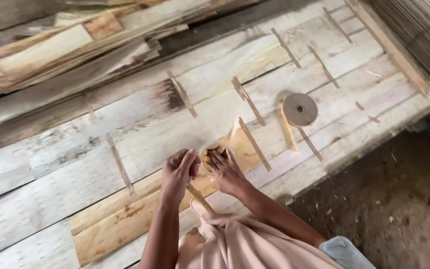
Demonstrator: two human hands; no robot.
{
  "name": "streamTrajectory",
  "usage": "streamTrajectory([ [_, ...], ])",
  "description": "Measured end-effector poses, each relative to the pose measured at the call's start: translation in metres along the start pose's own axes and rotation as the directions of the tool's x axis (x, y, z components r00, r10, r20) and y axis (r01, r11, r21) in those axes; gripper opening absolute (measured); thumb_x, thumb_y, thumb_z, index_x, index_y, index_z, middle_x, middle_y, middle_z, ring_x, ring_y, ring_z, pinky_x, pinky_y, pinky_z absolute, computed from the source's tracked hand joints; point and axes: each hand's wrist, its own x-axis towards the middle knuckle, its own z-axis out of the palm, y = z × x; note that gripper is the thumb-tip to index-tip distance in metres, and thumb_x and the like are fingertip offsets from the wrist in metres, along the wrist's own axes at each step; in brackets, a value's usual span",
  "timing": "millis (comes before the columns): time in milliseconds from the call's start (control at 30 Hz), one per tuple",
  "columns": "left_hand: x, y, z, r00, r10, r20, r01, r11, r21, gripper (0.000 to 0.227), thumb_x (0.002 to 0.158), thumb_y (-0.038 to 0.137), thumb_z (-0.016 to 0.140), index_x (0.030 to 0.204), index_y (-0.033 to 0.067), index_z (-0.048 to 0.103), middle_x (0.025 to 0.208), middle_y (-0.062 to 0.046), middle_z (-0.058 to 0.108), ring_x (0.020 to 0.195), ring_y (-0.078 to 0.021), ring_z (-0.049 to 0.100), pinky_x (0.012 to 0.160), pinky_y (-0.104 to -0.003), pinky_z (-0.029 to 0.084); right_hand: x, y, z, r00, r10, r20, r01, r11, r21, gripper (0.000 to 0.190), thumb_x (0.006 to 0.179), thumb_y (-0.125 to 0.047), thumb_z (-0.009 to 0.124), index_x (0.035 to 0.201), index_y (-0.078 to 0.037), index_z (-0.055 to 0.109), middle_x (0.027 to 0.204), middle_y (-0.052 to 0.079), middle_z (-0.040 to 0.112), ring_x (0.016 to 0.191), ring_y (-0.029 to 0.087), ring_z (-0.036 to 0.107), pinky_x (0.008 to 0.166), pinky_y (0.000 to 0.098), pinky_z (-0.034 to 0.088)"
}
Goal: Applying glue to thin wood veneer strips and pressing them onto a wooden board to join or repair it.
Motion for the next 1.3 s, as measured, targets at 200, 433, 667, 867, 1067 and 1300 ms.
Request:
streamTrajectory([
  [200,-0.075,0.044,-0.039,0.909,0.358,-0.216,-0.398,0.898,-0.188,0.040,0.102,0.021,0.054,0.073,-0.0030,0.066,0.044,-0.016,0.052,0.038,-0.0150,0.041,0.039,-0.022,0.034,0.001,0.002,0.012,0.999,-0.011,-0.050,0.010,0.999,-0.039,0.087,0.086,-0.043,0.068,0.159,-0.011,0.032,0.163,0.013,0.036,0.154,0.027,0.026,0.123,0.0667,0.011],
  [433,-0.166,0.072,-0.122,0.525,0.805,-0.275,-0.826,0.404,-0.394,0.025,0.109,0.013,0.048,0.100,-0.0013,0.067,0.080,-0.009,0.069,0.048,-0.0095,0.041,0.049,-0.026,0.039,0.007,-0.005,-0.013,0.981,0.071,0.183,-0.067,0.997,-0.031,0.081,0.095,-0.046,0.054,0.160,-0.014,0.018,0.166,0.008,0.025,0.155,0.024,0.016,0.124,0.0643,-0.003],
  [667,-0.177,0.010,-0.206,0.923,0.294,-0.246,-0.346,0.916,-0.204,0.030,0.102,0.013,0.055,0.124,-0.0054,0.067,0.086,-0.020,0.076,0.061,-0.0204,0.067,0.060,-0.029,0.055,0.024,-0.163,-0.153,0.957,0.161,-0.242,0.117,0.552,0.826,0.051,0.096,-0.032,0.055,0.141,-0.008,0.058,0.132,0.014,0.067,0.098,0.032,0.073,0.091,0.0446,0.054],
  [867,-0.201,-0.040,-0.270,0.988,0.149,0.048,-0.125,0.935,-0.332,0.058,0.103,0.016,0.055,0.156,0.0035,0.032,0.105,-0.028,0.075,0.083,-0.0316,0.076,0.081,-0.042,0.061,0.034,-0.352,-0.234,0.995,0.041,-0.087,0.090,-0.066,0.994,0.055,0.101,-0.014,0.058,0.153,-0.007,0.042,0.085,0.013,0.071,0.078,0.021,0.073,0.081,0.0334,0.059],
  [1067,-0.186,-0.103,-0.330,0.966,-0.035,0.257,0.171,0.831,-0.530,0.073,0.102,0.059,0.043,0.151,0.0056,0.047,0.125,-0.012,0.068,0.110,-0.0184,0.067,0.095,-0.039,0.053,0.009,-0.405,-0.248,0.987,0.089,-0.136,0.115,0.210,0.971,0.043,0.102,-0.014,0.052,0.146,-0.014,0.049,0.073,0.011,0.071,0.069,0.022,0.075,0.074,0.0339,0.060],
  [1300,-0.140,-0.077,-0.351,0.983,-0.040,0.178,0.166,0.599,-0.783,0.043,0.100,0.018,0.050,0.142,0.0136,0.048,0.125,-0.008,0.069,0.102,-0.0200,0.072,0.089,-0.039,0.060,-0.047,-0.427,-0.220,0.956,0.043,0.291,-0.294,0.169,0.941,0.049,0.100,-0.007,0.054,0.147,-0.012,0.040,0.080,0.019,0.071,0.046,0.025,0.070,0.045,0.0335,0.063],
])
